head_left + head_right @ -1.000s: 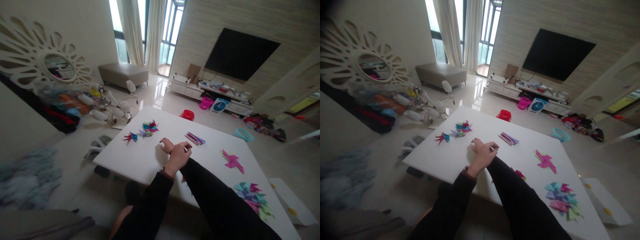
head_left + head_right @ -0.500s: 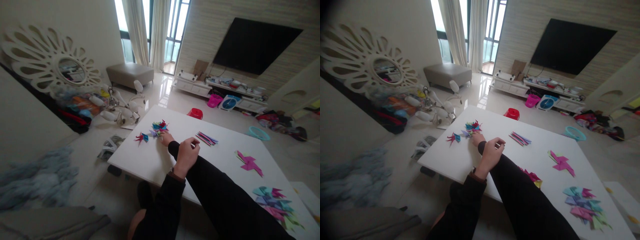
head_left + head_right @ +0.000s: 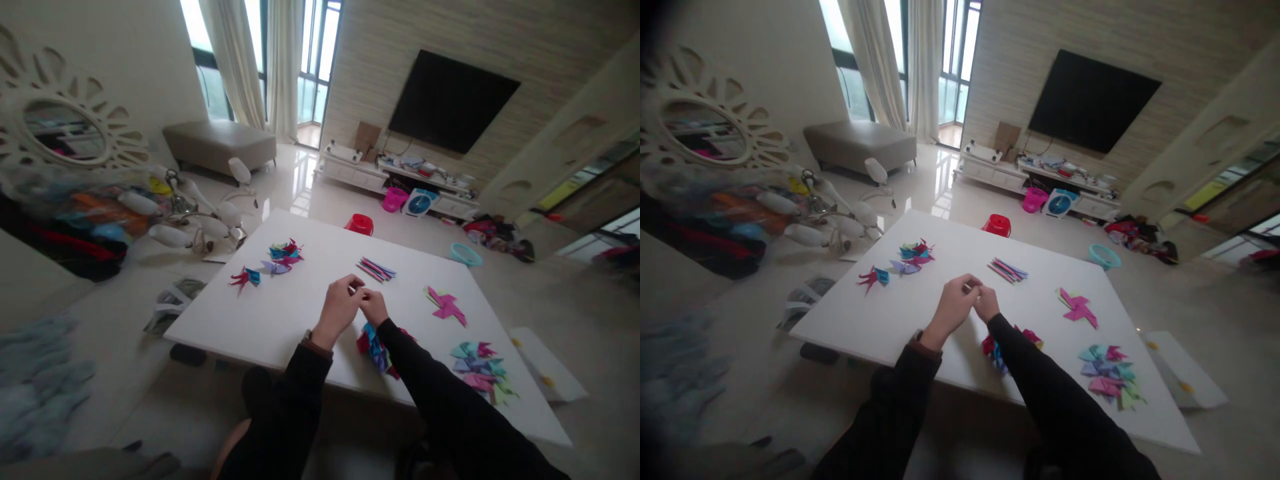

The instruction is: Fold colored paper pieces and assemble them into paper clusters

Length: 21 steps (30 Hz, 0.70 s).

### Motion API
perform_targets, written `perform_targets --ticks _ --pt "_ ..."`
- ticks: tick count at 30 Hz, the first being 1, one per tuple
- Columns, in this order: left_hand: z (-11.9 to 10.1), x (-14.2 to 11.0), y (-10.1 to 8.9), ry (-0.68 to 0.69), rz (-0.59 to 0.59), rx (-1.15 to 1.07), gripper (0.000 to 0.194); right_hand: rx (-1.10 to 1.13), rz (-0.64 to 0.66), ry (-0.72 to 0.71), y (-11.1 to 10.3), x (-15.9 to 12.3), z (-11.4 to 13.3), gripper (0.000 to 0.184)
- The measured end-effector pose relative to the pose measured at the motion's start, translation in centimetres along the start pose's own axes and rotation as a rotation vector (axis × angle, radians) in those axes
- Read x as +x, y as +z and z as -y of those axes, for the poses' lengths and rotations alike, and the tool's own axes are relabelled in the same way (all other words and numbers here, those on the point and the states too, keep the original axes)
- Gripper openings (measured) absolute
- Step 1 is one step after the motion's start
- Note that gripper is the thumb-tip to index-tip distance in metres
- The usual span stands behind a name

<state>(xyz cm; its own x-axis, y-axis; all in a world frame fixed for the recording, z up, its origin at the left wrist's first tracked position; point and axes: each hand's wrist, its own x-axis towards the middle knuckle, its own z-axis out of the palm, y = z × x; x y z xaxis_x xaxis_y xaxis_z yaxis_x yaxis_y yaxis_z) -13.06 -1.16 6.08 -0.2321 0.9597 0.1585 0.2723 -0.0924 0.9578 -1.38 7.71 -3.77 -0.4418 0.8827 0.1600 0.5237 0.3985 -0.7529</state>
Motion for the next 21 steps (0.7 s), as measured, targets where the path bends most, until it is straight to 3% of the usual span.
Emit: perform_targets --ticks 4,8,12,17,21 --pt "0.6 -0.2 1.8 0.005 0.056 0.015 0.017 0.292 -0.234 0.248 -7.9 -6.7 -5.3 0.028" --pt "1.1 -0.2 4.3 0.002 0.125 0.092 0.017 0.511 -0.505 0.359 -12.9 -11.2 -9.4 0.032" --pt "1.9 -0.1 7.4 -0.005 0.186 0.131 0.016 0.597 -0.577 0.385 -15.2 -11.8 -10.6 0.037" --pt "2.4 0.0 11.6 -0.109 0.319 -0.048 0.019 0.71 -0.527 0.37 -16.7 -11.4 -9.5 0.028" --pt "1.9 -0.4 14.2 -0.17 0.399 -0.214 0.035 0.551 -0.439 0.33 -17.6 -12.3 -8.6 0.022"
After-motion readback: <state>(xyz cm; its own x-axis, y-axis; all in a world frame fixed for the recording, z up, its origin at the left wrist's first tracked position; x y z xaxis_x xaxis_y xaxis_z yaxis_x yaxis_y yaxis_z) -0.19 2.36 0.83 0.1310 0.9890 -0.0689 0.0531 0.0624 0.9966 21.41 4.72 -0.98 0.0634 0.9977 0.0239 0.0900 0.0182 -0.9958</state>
